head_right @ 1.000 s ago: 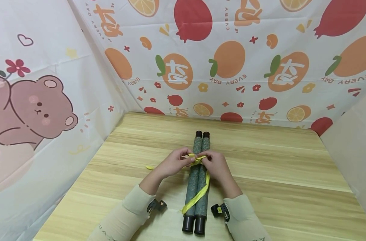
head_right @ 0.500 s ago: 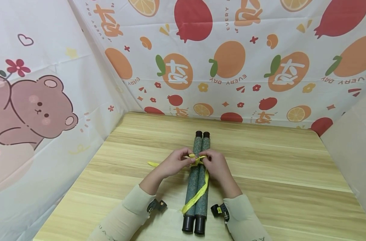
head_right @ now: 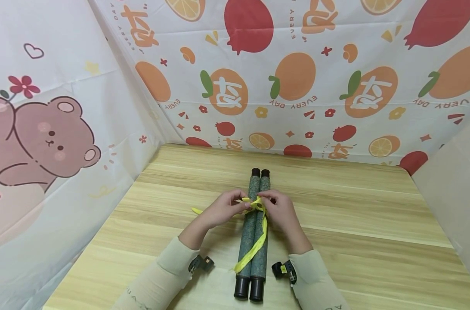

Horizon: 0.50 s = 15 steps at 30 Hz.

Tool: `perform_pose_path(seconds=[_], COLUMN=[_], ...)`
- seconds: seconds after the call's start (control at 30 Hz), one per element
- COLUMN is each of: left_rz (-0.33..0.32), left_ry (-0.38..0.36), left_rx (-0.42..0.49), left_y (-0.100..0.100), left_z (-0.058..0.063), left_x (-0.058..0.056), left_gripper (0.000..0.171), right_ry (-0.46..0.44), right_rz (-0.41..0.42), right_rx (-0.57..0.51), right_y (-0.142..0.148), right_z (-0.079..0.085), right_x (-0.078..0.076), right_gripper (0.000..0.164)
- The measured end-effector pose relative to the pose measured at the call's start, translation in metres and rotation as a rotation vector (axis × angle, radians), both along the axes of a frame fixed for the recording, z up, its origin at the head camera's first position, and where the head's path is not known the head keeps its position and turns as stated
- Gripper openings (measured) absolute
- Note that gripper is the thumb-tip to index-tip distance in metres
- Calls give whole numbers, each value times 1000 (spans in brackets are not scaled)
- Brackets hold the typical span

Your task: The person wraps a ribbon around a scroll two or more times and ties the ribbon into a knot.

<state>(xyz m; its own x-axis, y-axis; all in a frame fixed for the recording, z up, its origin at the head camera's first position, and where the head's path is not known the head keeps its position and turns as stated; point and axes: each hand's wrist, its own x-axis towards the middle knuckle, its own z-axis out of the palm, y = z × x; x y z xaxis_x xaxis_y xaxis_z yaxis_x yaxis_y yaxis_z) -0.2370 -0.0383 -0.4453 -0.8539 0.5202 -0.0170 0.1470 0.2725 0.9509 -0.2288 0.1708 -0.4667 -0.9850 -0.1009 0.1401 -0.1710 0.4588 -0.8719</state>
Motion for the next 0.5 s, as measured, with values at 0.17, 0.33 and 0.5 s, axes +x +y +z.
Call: perform_pose_path(seconds=[0.17, 0.33, 0.5], left_rz=[-2, 1, 6], left_ry=[0, -7, -10], left_rx=[-8, -3, -8], left_y=[-1, -1, -2], left_z=[0, 2, 3], left_x=[0, 1, 1], left_gripper=[11, 11, 12], right_ry=[-5, -21, -44], right_rz=[-21, -22, -28], right_rx=[-4, -14, -66], right_y=[1, 2, 5], right_z=[-1, -1, 0], right_x=[-1, -3, -2], right_gripper=[22, 28, 25])
